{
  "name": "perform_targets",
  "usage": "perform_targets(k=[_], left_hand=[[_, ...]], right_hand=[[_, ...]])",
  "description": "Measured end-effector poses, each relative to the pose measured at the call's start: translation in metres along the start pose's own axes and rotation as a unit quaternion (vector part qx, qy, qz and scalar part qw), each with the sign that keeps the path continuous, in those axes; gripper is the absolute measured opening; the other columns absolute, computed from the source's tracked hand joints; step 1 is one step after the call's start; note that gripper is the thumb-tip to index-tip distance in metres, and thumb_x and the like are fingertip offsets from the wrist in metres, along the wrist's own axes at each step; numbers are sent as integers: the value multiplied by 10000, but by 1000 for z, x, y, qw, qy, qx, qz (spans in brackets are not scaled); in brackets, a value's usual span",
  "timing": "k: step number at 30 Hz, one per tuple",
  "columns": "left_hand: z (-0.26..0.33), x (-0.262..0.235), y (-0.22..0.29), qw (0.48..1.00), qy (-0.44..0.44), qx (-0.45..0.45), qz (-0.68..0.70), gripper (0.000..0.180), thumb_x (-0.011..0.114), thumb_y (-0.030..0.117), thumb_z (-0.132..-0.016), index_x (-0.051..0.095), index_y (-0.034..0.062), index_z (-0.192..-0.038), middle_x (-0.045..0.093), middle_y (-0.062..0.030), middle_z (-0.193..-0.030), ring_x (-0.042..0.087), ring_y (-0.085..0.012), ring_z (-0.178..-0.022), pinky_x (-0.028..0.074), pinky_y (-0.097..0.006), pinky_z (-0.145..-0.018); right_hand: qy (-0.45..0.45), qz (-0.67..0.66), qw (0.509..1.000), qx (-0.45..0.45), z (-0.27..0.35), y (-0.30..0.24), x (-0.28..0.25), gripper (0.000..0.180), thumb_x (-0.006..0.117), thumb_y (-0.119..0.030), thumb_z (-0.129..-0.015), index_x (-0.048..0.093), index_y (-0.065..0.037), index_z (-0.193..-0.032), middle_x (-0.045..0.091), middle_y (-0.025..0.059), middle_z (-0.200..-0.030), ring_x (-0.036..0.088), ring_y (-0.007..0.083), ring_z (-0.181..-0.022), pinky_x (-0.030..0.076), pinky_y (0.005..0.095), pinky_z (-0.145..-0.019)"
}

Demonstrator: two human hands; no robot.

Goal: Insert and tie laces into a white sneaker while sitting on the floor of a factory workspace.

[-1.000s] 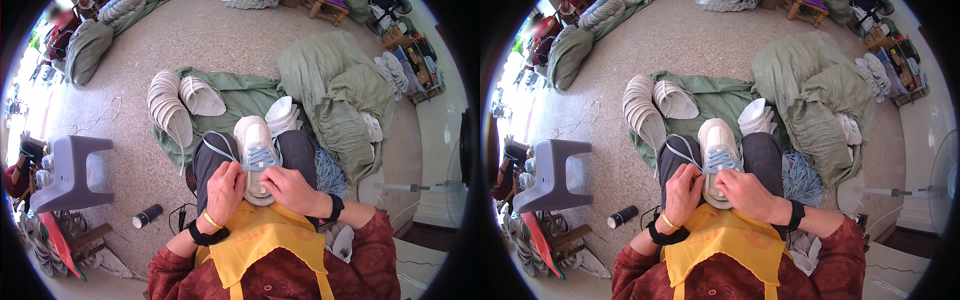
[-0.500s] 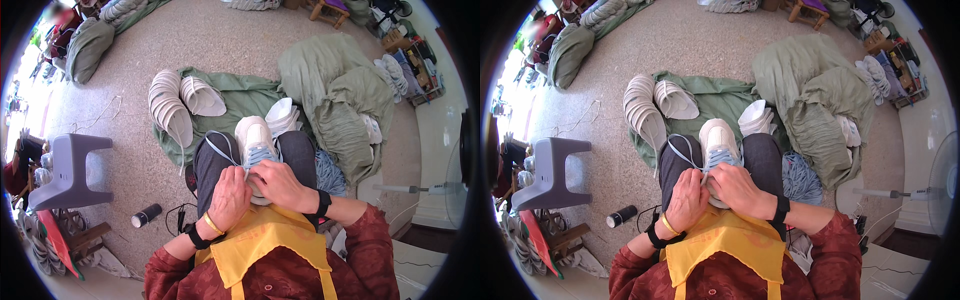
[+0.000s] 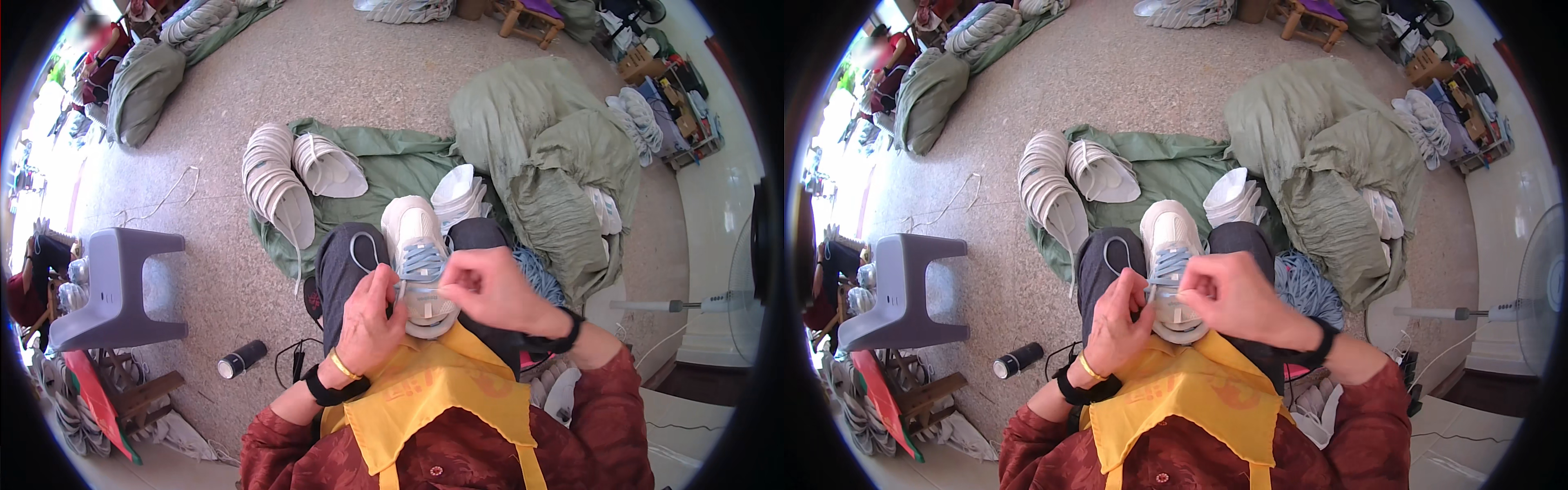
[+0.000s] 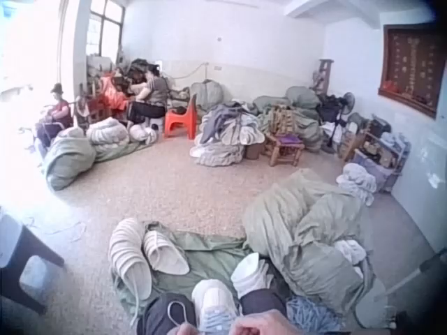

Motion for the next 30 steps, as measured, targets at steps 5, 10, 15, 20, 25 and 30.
perform_targets(k=[5, 10, 15, 20, 25, 30], left_hand=[[-25, -9, 12, 991, -66, 34, 114, 237, 684, -60, -864, 601, 16, -1072, 617, -87, -928, 596, -196, -731, 492, -328, -651], [-31, 17, 23, 946, -234, 54, 220, 198, 685, -38, -907, 622, 22, -1085, 604, -58, -927, 621, -145, -772, 511, -295, -715], [-13, 22, -9, 915, -210, -56, 341, 95, 641, 9, -1001, 592, 18, -1082, 595, -9, -969, 592, -97, -876, 497, -268, -800], [4, -18, -26, 888, -192, -149, 391, 56, 643, 52, -1029, 593, 34, -1047, 599, 6, -966, 565, -73, -901, 471, -235, -825], [35, -78, -61, 909, -201, -225, 287, 118, 692, 86, -1007, 607, 23, -955, 603, 34, -863, 542, -47, -781, 442, -213, -693], [16, -66, -37, 986, -145, -71, 45, 175, 757, 47, -902, 604, -16, -960, 599, -53, -798, 563, -117, -675, 441, -267, -602]], right_hand=[[-65, -120, 988, 76, 17, -41, -34, 78, 725, -63, -937, 677, -7, -912, 623, -63, -787, 525, -17, -723, 426, 196, -604], [-80, -227, 966, 89, 9, -28, -21, 72, 697, -74, -977, 660, -17, -953, 643, -39, -837, 555, 5, -752, 451, 195, -652], [-70, -333, 939, 50, 17, -11, -16, 78, 633, -95, -1036, 603, -30, -1004, 667, -7, -850, 605, 40, -733, 514, 222, -659], [-93, -184, 954, 218, 64, 57, -35, 136, 573, -152, -1072, 546, -50, -985, 673, 18, -808, 640, 76, -643, 535, 225, -596], [33, -216, 930, 296, 126, 125, -103, 78, 619, -92, -1018, 580, -51, -964, 656, 20, -773, 603, 68, -607, 480, 219, -531], [105, -9, 978, 180, 93, 84, -72, 128, 744, -67, -925, 657, -42, -1015, 666, 4, -827, 586, 50, -595, 461, 225, -526]])
Point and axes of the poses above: each hand's wrist, its own z-axis away from the middle knuckle, its own x-axis out of the palm, y = z × x, the point moved 5 cm from there along -z, towards the middle knuckle
